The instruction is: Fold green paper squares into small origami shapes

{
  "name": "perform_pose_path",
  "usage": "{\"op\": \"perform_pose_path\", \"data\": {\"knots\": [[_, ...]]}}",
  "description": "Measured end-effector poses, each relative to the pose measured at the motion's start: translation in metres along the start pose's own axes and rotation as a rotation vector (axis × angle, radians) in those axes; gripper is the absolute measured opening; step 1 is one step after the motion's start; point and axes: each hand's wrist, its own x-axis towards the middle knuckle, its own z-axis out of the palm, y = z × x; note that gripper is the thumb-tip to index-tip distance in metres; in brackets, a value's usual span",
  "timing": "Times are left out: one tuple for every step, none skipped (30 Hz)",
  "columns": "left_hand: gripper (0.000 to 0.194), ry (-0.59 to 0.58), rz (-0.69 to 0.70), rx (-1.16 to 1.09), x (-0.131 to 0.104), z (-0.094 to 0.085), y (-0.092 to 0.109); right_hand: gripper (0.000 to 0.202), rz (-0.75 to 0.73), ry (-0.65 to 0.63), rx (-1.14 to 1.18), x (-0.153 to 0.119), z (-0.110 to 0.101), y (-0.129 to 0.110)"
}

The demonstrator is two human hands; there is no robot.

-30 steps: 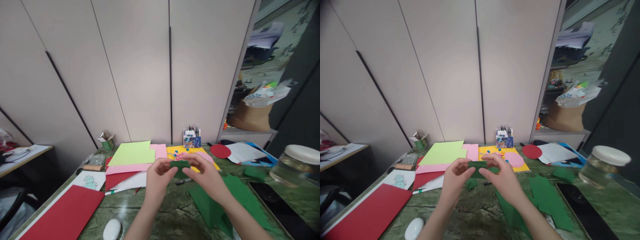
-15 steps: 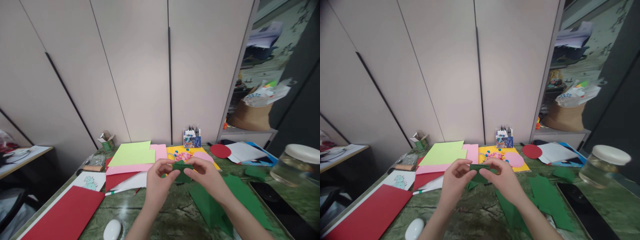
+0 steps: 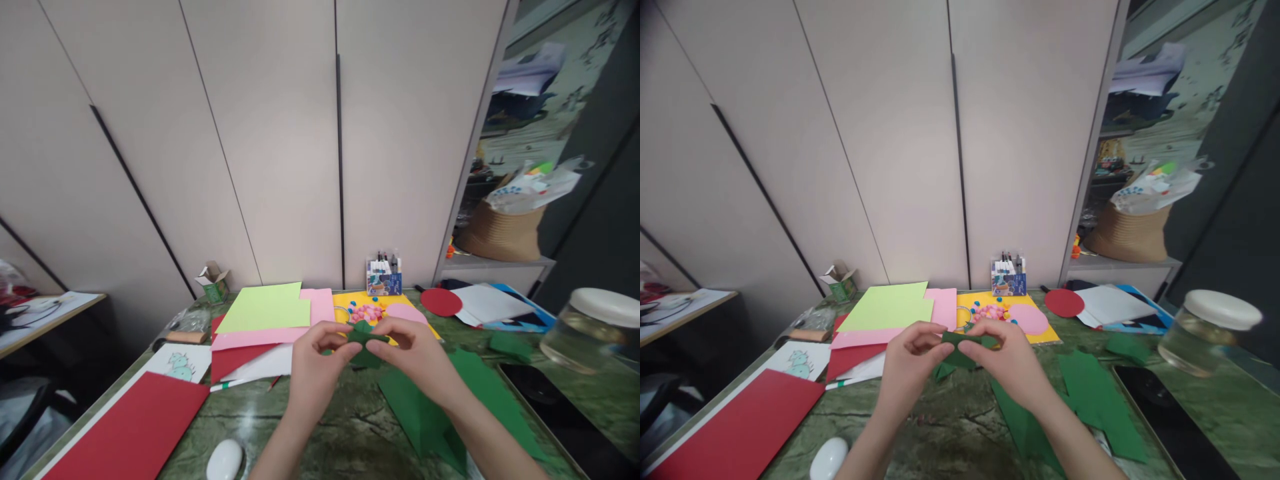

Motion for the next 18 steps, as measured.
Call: {"op": "perform_pose_path", "data": {"knots": [[0.017, -0.001, -0.001, 0.013, -0.0001, 0.0001, 0.0009, 0.013, -0.002, -0.006, 0.004, -0.0002, 0.0001, -0.0008], [0.017, -0.007, -0.002, 0.020, -0.0002, 0.0002, 0.0018, 0.012, -0.003, -0.010, 0.011, -0.0004, 0.0004, -0.0015], [0.017, -0.014, -0.006, 0.027, -0.0003, 0.0005, 0.0026, 0.012, -0.001, -0.010, 0.016, -0.0006, 0.0009, -0.0021], [0.017, -0.020, -0.006, 0.030, -0.0003, 0.0008, 0.0033, 0.012, 0.003, -0.008, 0.018, -0.0008, 0.0014, -0.0025], [0.016, -0.028, -0.011, 0.033, -0.0003, 0.0012, 0.0036, 0.012, 0.008, -0.005, 0.016, -0.0010, 0.0019, -0.0025], [0.016, -0.035, -0.008, 0.032, -0.0002, 0.0016, 0.0036, 0.014, 0.012, -0.005, 0.014, -0.0011, 0.0023, -0.0024], [0.017, -0.042, -0.003, 0.032, -0.0001, 0.0019, 0.0032, 0.017, 0.011, -0.010, 0.014, -0.0011, 0.0027, -0.0020], [0.018, -0.051, 0.005, 0.034, -0.0001, 0.0021, 0.0025, 0.018, 0.008, -0.015, 0.018, -0.0011, 0.0030, -0.0015], [0.019, -0.057, 0.017, 0.037, -0.0002, 0.0021, 0.0016, 0.019, 0.001, -0.018, 0.024, -0.0010, 0.0032, -0.0009], [0.020, -0.060, 0.033, 0.043, -0.0005, 0.0019, 0.0006, 0.019, -0.007, -0.019, 0.032, -0.0008, 0.0034, -0.0005], [0.021, -0.062, 0.051, 0.051, -0.0010, 0.0016, -0.0003, 0.019, -0.013, -0.020, 0.040, -0.0007, 0.0036, -0.0002], [0.022, -0.063, 0.072, 0.060, -0.0016, 0.0013, -0.0009, 0.019, -0.015, -0.019, 0.049, -0.0006, 0.0038, -0.0001], [0.023, -0.064, 0.091, 0.069, -0.0022, 0.0009, -0.0013, 0.018, -0.015, -0.018, 0.060, -0.0006, 0.0042, -0.0001], [0.023, -0.069, 0.106, 0.079, -0.0028, 0.0007, -0.0014, 0.017, -0.013, -0.019, 0.073, -0.0007, 0.0045, -0.0004], [0.024, -0.077, 0.116, 0.090, -0.0034, 0.0006, -0.0013, 0.015, -0.010, -0.023, 0.085, -0.0008, 0.0049, -0.0007], [0.025, -0.093, 0.120, 0.102, -0.0038, 0.0007, -0.0010, 0.012, -0.009, -0.032, 0.095, -0.0010, 0.0053, -0.0010], [0.028, -0.114, 0.118, 0.115, -0.0041, 0.0011, -0.0007, 0.011, -0.011, -0.046, 0.099, -0.0012, 0.0057, -0.0013], [0.031, -0.137, 0.112, 0.129, -0.0043, 0.0017, -0.0004, 0.010, -0.016, -0.063, 0.097, -0.0014, 0.0060, -0.0015]]}}
